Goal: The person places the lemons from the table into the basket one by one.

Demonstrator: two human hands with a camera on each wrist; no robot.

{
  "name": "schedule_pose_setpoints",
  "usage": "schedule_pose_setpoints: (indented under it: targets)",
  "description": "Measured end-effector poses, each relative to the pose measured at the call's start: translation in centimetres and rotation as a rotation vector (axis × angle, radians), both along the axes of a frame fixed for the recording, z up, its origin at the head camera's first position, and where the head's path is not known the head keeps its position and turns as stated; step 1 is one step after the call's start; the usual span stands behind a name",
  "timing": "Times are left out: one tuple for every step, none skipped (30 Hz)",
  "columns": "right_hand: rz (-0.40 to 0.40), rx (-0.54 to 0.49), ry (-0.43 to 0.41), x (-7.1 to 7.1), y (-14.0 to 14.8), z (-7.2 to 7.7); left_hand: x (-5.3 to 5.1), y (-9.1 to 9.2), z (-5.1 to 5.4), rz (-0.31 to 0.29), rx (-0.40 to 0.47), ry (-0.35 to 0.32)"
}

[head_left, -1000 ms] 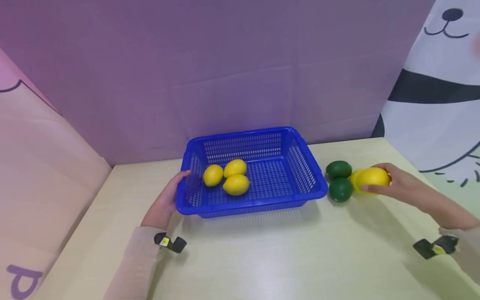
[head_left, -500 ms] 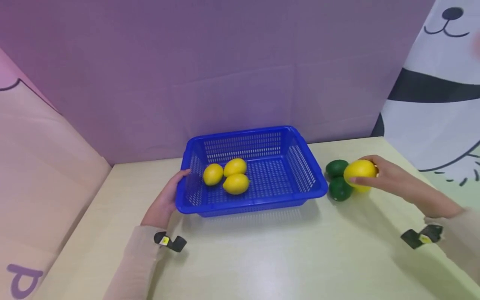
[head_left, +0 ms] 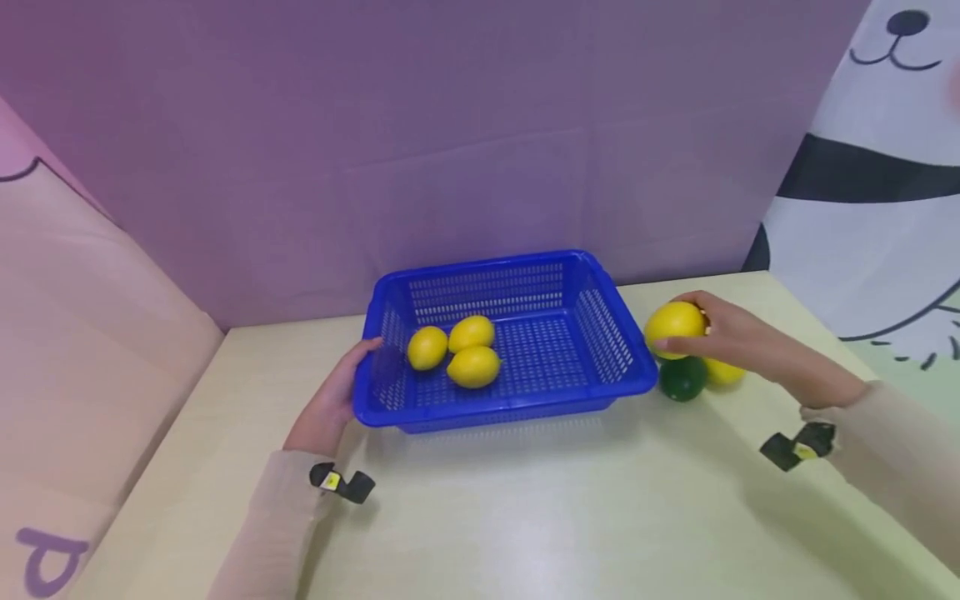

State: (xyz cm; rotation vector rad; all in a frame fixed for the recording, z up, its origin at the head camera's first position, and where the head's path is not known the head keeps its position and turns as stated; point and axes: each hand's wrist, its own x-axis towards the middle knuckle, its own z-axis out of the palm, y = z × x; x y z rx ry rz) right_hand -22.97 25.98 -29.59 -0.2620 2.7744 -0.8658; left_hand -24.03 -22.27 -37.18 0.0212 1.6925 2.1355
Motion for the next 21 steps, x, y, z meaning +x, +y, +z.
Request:
schedule_pose_setpoints:
  targets:
    - [0.007,-0.006,0.005,-0.1,-0.4,0.2,0.0,0.0,0.0,0.002,-0.004,0.002]
    - [0.014,-0.012,0.007,-0.1,-0.7,0.3,0.0,0.0,0.0,0.006,-0.009,0.002]
    - [0.022,-0.021,0.01,-0.1,-1.0,0.5,0.0,-0.1,0.0,0.012,-0.014,-0.002]
    - [0.029,-0.028,0.01,-0.1,-1.3,0.6,0.0,-0.1,0.0,0.013,-0.017,-0.001]
    - [0.033,-0.032,0.009,-0.2,-1.6,0.8,-0.1,-0.1,0.0,0.012,-0.015,-0.004]
    - [0.038,-0.04,0.007,-0.2,-1.9,0.9,-0.1,-0.1,-0.1,0.01,-0.015,-0.006]
    - [0.039,-0.047,0.001,-0.1,-2.2,1.1,-0.1,-0.1,-0.1,0.009,-0.016,-0.008]
    - [0.046,-0.054,0.0,-0.2,-2.5,1.2,-0.1,-0.1,-0.1,0.009,-0.016,-0.009]
    - [0.049,-0.06,-0.004,-0.2,-2.8,1.3,-0.1,-0.1,-0.2,0.011,-0.014,-0.009]
    - [0.051,-0.06,-0.006,-0.3,-3.0,1.4,0.0,-0.1,-0.2,0.01,-0.012,-0.01]
    - [0.053,-0.063,-0.009,-0.3,-3.3,1.5,0.0,-0.1,-0.2,0.01,-0.01,-0.01]
    - [0.056,-0.069,-0.013,-0.4,-3.6,1.7,0.0,-0.2,-0.3,0.008,-0.011,-0.009]
    - [0.056,-0.069,-0.016,-0.4,-3.9,1.9,0.0,-0.1,-0.3,0.008,-0.009,-0.008]
    - [0.056,-0.066,-0.017,-0.5,-4.1,2.1,0.0,-0.1,-0.3,0.005,-0.006,-0.008]
    - [0.055,-0.068,-0.02,-0.6,-4.4,2.3,0.0,-0.1,-0.3,0.004,-0.005,-0.007]
    - [0.057,-0.07,-0.021,-0.7,-4.6,2.5,0.0,0.0,-0.3,0.0,-0.005,-0.005]
    - [0.059,-0.078,-0.026,-0.8,-4.9,2.6,-0.1,0.0,-0.3,-0.001,-0.006,-0.003]
    - [0.058,-0.082,-0.034,-0.9,-5.1,2.8,-0.1,0.1,-0.3,-0.003,-0.001,-0.001]
    - [0.057,-0.087,-0.04,-1.0,-5.3,3.0,-0.1,0.1,-0.3,-0.003,-0.002,0.001]
    - [0.053,-0.095,-0.05,-1.1,-5.5,3.2,-0.1,0.2,-0.2,-0.003,-0.002,0.003]
    - [0.052,-0.106,-0.06,-1.2,-5.7,3.4,-0.2,0.2,-0.2,-0.001,-0.004,0.004]
